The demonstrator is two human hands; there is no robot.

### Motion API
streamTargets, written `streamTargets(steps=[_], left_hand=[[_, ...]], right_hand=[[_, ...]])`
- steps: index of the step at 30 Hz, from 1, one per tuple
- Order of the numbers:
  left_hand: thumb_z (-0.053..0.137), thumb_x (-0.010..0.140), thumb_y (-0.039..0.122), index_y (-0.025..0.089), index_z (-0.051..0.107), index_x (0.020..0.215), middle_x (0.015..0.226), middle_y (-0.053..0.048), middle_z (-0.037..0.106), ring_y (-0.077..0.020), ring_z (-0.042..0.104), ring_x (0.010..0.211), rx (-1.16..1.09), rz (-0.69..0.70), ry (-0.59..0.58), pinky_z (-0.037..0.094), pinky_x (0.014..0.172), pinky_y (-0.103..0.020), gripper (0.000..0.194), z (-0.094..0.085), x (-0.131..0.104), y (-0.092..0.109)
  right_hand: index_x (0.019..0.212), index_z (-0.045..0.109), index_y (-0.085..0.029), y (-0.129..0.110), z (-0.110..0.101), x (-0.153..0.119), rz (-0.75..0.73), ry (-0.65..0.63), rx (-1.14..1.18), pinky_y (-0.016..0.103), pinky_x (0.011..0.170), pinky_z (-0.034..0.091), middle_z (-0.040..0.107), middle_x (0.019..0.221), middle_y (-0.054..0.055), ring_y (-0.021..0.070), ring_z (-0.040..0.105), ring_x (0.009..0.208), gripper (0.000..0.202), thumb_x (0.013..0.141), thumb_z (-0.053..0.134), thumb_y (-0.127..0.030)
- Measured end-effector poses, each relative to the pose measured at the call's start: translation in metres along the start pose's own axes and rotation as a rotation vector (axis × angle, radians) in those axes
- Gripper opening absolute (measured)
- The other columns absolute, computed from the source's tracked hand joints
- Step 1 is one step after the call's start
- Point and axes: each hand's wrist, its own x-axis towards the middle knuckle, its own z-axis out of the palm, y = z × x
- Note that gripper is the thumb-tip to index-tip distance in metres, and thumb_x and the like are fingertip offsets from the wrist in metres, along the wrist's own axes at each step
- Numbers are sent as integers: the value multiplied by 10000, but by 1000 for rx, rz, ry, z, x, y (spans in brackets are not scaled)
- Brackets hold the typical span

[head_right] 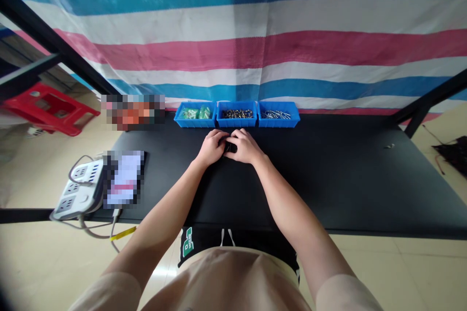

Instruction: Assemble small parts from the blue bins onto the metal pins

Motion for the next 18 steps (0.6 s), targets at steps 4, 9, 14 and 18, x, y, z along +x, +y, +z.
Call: streamTargets(steps=[4,9,14,18], left_hand=[[472,771,63,166,698,1028,1013,-94,651,-220,608,974,4,-2,-9,514,912,-367,358,1,0,0],[484,794,86,159,700,1036,1010,-97,648,-217,611,971,0,5,-15,514,912,-357,333,3,0,0],[494,810,104,173,700,1033,1015,-91,648,-213,614,972,1,5,-16,516,912,-358,311,3,-1,0],[493,813,108,173,698,1038,1011,-92,650,-214,617,962,13,4,-26,519,901,-357,311,3,-1,1]], right_hand=[[1030,708,-209,2,5,0,18,8,-14,386,847,467,617,968,75,236,495,909,244,812,699,-318],[995,706,-180,4,9,2,26,12,-60,378,837,471,628,935,80,234,495,889,167,871,627,-260],[932,711,-194,5,11,2,26,15,-73,372,828,477,634,921,79,233,503,895,127,888,596,-227],[954,703,-186,4,10,2,26,15,-107,377,820,482,638,919,84,240,507,896,141,889,580,-210]])
